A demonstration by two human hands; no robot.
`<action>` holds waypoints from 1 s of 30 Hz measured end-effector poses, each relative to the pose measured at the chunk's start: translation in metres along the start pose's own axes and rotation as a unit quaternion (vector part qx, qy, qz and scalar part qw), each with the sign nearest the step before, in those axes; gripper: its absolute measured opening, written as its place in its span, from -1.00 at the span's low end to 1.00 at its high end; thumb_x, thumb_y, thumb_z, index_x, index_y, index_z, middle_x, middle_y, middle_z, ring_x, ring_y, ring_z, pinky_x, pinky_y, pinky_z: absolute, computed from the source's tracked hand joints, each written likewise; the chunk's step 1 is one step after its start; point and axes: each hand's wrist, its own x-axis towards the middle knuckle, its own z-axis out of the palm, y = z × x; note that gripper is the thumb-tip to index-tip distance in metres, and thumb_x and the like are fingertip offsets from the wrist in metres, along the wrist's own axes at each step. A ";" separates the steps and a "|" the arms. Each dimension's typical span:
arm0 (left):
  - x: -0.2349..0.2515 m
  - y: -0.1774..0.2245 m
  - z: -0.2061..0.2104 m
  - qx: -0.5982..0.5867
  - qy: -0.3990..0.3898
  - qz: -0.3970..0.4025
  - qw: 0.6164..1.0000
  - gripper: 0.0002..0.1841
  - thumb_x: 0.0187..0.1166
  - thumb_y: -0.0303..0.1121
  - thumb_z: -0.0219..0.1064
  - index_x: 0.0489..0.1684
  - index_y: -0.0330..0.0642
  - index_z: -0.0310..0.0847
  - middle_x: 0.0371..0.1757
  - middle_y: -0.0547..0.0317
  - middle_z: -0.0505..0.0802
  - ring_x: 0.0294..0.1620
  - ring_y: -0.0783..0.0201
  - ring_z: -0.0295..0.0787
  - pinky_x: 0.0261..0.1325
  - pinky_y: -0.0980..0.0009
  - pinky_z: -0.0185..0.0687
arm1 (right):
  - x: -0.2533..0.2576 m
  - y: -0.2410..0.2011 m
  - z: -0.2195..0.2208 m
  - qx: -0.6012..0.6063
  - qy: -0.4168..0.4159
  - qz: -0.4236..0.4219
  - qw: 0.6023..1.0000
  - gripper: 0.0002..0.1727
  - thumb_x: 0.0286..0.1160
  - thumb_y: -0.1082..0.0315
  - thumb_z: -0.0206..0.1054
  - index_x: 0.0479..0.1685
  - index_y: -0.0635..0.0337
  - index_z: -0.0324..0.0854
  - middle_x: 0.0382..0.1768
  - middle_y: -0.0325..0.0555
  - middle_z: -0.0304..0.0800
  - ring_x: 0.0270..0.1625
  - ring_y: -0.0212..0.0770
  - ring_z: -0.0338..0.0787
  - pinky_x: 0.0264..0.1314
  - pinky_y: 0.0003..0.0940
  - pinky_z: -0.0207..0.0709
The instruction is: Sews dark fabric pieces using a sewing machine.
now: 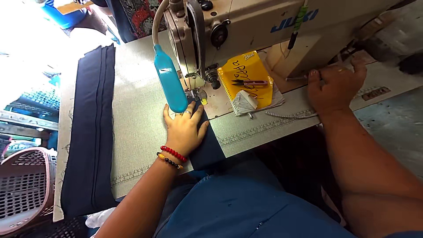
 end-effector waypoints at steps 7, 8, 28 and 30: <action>-0.001 -0.002 -0.001 -0.003 -0.001 0.012 1.000 -0.39 0.75 0.14 -0.08 0.62 0.08 0.56 0.65 0.01 0.61 0.72 -0.12 0.41 0.66 -0.58 -0.33 | 0.010 0.002 -0.021 0.032 0.042 -0.026 0.998 -0.44 0.85 -0.04 -0.06 0.37 0.15 0.67 0.40 0.18 0.74 0.56 0.22 0.62 0.81 0.44 -0.17; -0.001 -0.002 -0.002 -0.004 -0.004 0.012 1.000 -0.39 0.75 0.13 -0.09 0.63 0.08 0.55 0.66 0.03 0.59 0.73 -0.12 0.38 0.67 -0.57 -0.35 | 0.009 0.000 -0.028 0.049 0.045 -0.025 0.997 -0.46 0.85 -0.02 -0.03 0.39 0.15 0.67 0.44 0.18 0.71 0.60 0.22 0.59 0.81 0.41 -0.13; -0.130 0.048 0.008 -0.424 -0.241 -0.208 0.848 -0.64 0.66 -0.10 0.33 0.18 -0.16 0.80 -0.04 0.21 0.92 -0.03 0.44 0.82 0.21 0.35 0.68 | -0.156 -0.186 -0.005 0.397 -0.494 -0.044 0.772 -0.53 0.79 0.08 0.17 0.28 0.28 0.75 0.18 0.21 0.84 0.35 0.10 0.77 0.52 0.14 0.49; -0.123 0.055 0.018 -0.382 -0.239 -0.214 0.867 -0.56 0.67 -0.02 0.31 0.29 -0.12 0.79 0.13 0.11 0.92 0.19 0.28 0.84 0.42 0.17 0.62 | -0.161 -0.192 -0.001 0.411 -0.479 -0.060 0.774 -0.54 0.79 0.13 0.15 0.05 0.39 0.79 -0.01 0.25 0.86 0.18 0.13 0.81 0.36 0.15 0.55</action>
